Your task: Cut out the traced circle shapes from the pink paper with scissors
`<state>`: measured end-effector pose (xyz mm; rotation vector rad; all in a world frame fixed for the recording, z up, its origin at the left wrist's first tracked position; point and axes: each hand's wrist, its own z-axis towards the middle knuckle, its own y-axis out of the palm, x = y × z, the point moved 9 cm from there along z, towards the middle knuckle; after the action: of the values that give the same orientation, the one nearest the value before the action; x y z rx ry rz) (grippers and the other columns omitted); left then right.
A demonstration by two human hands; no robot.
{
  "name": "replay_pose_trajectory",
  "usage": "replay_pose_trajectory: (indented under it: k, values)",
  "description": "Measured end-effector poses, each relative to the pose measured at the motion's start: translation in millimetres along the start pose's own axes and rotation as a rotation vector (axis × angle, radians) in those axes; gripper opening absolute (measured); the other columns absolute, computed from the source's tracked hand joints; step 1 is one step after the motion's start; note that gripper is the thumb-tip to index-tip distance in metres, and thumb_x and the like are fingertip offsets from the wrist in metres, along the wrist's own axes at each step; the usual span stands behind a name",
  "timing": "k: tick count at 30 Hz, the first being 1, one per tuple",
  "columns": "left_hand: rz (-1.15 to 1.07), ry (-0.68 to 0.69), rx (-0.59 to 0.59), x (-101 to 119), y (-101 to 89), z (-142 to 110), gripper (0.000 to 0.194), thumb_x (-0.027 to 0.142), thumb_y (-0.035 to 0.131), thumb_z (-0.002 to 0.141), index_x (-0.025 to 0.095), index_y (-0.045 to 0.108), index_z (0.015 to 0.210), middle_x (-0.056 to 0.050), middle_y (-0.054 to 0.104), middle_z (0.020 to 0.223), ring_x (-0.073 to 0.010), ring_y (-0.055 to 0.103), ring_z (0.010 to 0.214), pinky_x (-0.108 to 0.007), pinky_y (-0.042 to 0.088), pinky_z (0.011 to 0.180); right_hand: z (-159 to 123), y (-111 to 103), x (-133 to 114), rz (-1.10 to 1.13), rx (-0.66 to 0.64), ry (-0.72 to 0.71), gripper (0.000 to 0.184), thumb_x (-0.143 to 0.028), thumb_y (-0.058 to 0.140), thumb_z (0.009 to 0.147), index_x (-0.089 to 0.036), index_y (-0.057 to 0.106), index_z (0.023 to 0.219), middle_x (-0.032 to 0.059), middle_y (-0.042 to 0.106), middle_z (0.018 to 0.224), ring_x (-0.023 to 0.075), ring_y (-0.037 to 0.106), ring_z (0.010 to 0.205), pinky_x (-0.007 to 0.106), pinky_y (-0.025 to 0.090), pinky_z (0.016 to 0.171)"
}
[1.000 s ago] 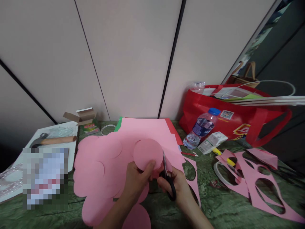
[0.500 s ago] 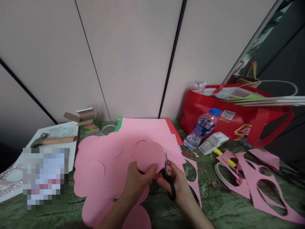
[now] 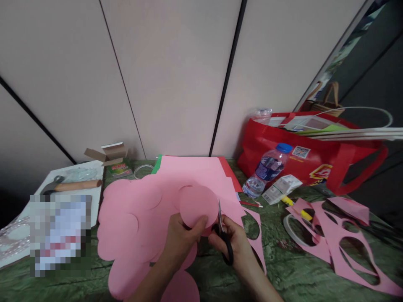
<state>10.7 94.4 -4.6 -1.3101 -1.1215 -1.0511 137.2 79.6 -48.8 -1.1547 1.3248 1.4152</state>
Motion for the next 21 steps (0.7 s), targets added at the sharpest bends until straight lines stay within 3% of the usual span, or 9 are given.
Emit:
replay_pose_trajectory:
  k: [9, 21]
  values:
    - [0.036, 0.032, 0.011, 1.9, -1.7, 1.3, 0.043, 0.032, 0.059, 0.068, 0.017, 0.041, 0.033, 0.005, 0.036, 0.032, -0.0072, 0.035, 0.034, -0.021, 0.024, 0.037, 0.5, 0.4, -9.5, -0.056, 0.057, 0.029, 0.03, -0.032, 0.078, 0.052, -0.018, 0.055, 0.065, -0.0078, 0.044, 0.044, 0.0078, 0.031, 0.04, 0.021, 0.021, 0.039]
    - [0.033, -0.025, -0.023, -2.2, 1.8, 2.1, 0.046, 0.038, 0.056, 0.071, 0.017, 0.041, 0.033, 0.006, 0.032, 0.03, -0.0058, 0.029, 0.031, -0.022, 0.02, 0.035, 0.2, -5.2, -7.4, -0.067, 0.126, 0.054, 0.028, -0.037, 0.072, 0.057, -0.017, 0.053, 0.065, -0.0061, 0.05, 0.04, 0.0073, 0.037, 0.032, 0.018, 0.026, 0.034]
